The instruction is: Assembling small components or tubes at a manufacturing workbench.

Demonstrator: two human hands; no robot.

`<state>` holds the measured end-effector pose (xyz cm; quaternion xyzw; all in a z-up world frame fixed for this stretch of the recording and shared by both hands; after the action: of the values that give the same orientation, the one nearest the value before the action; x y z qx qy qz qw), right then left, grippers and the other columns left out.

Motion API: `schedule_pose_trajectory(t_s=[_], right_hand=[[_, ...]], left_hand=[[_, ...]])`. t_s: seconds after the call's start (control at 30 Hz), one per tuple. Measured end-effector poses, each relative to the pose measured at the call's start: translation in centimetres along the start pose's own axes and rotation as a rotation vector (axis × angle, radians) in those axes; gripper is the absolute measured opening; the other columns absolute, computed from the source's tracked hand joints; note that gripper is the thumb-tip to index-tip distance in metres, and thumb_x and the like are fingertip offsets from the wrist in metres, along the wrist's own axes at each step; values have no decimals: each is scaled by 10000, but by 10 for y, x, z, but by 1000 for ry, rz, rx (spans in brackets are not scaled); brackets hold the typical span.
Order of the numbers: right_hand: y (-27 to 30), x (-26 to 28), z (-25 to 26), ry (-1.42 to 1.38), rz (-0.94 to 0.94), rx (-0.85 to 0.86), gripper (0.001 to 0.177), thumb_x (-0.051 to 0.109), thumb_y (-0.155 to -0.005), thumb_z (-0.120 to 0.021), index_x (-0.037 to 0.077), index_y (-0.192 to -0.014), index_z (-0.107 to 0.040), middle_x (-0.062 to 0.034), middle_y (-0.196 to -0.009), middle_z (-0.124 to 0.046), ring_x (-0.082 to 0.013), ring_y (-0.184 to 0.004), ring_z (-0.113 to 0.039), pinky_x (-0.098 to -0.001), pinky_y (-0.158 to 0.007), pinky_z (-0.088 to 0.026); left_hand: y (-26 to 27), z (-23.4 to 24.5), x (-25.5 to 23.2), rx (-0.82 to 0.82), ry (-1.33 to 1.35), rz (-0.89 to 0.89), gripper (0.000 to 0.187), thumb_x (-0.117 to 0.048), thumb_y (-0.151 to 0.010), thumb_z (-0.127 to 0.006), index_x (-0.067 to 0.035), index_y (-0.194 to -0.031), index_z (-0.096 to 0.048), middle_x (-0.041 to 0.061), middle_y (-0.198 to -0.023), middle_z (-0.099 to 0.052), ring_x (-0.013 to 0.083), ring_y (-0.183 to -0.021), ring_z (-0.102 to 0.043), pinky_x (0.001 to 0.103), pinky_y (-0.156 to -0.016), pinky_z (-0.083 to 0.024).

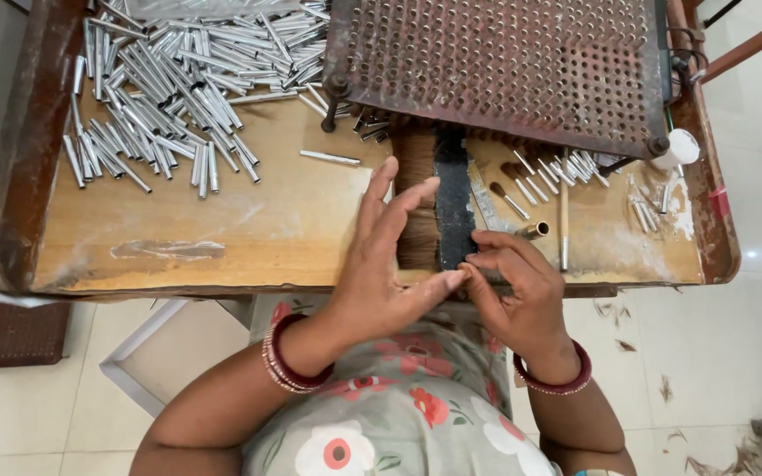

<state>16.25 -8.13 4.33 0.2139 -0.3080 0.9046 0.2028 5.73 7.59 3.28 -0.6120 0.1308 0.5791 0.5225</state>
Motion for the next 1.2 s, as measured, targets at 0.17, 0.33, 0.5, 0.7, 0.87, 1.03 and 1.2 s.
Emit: schedule_pose_trajectory(t_s=[0.17,0.33,0.5,0.7,0.87,1.03,1.2], right_hand=[[-4,9,-1,26,-28,13,162,80,-876,-802,30,-1007,-720,-154,-1218,-709,-276,-1073,-719,-356,-905,-574],[-25,36,-13,182,193,-22,227,109,-845,-807,55,-1050,-725,-215,-1501,-493,-411,-1403,-472,-496,-1163,-394],[-36,39,-34,392,234,61,146,192,-909,-761,111,-1029,-748,-216,-1607,-383,-410,-1504,-287,-536,-1223,-247],[-19,22,-54,445,194,70,104,161,-979,-687,78,-1042,-685,-188,-1626,-384,-366,-1530,-306,-541,-1257,-210],[-9,14,-60,452,191,28,97,158,-1005,-663,68,-1035,-649,-193,-1624,-382,-361,-1523,-311,-541,-1266,-154],[-13,19,-55,523,214,14,76,164,-997,-667,93,-983,-645,-167,-1594,-428,-338,-1517,-329,-546,-1251,-86],[-5,23,-11,425,246,-307,169,222,-1063,-615,71,-1020,-676,-143,-1490,-543,-321,-1497,-376,-544,-1292,-119]], left_hand=[[17,-23,15,-121,417,38,728,-417,-1070,-568,-3,-1600,-290,215,-1720,-189,352,-1677,-79,451,-1374,-92],[19,16,16,-302,239,-15,589,-383,-1119,-517,-16,-1550,-354,216,-1730,-177,313,-1597,-171,422,-1311,-141],[14,32,24,-222,-276,54,439,-149,-935,-661,-87,-1356,-553,248,-1694,-267,417,-1633,-217,629,-1320,-81],[-2,11,21,52,-498,61,374,-219,-713,-770,-141,-1060,-655,250,-1622,-269,467,-1539,-200,746,-1183,-20],[-3,6,27,80,-496,53,234,-246,-732,-793,-141,-934,-742,266,-1605,-305,459,-1529,-197,748,-1167,-7],[-1,5,26,67,-512,22,184,-243,-747,-794,-142,-897,-766,244,-1582,-391,421,-1538,-237,740,-1185,-31],[-2,8,22,69,-460,20,132,-212,-738,-773,-144,-850,-762,195,-1571,-404,407,-1513,-281,664,-1205,-94]])
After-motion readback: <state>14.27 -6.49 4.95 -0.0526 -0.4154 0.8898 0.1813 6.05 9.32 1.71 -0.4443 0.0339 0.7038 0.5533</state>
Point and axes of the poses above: each hand's wrist, its own y-axis away from the middle knuckle, its own z-axis out of the back of the hand, x = y × z, the point moved 6 cm from there along -y, towards the middle knuckle
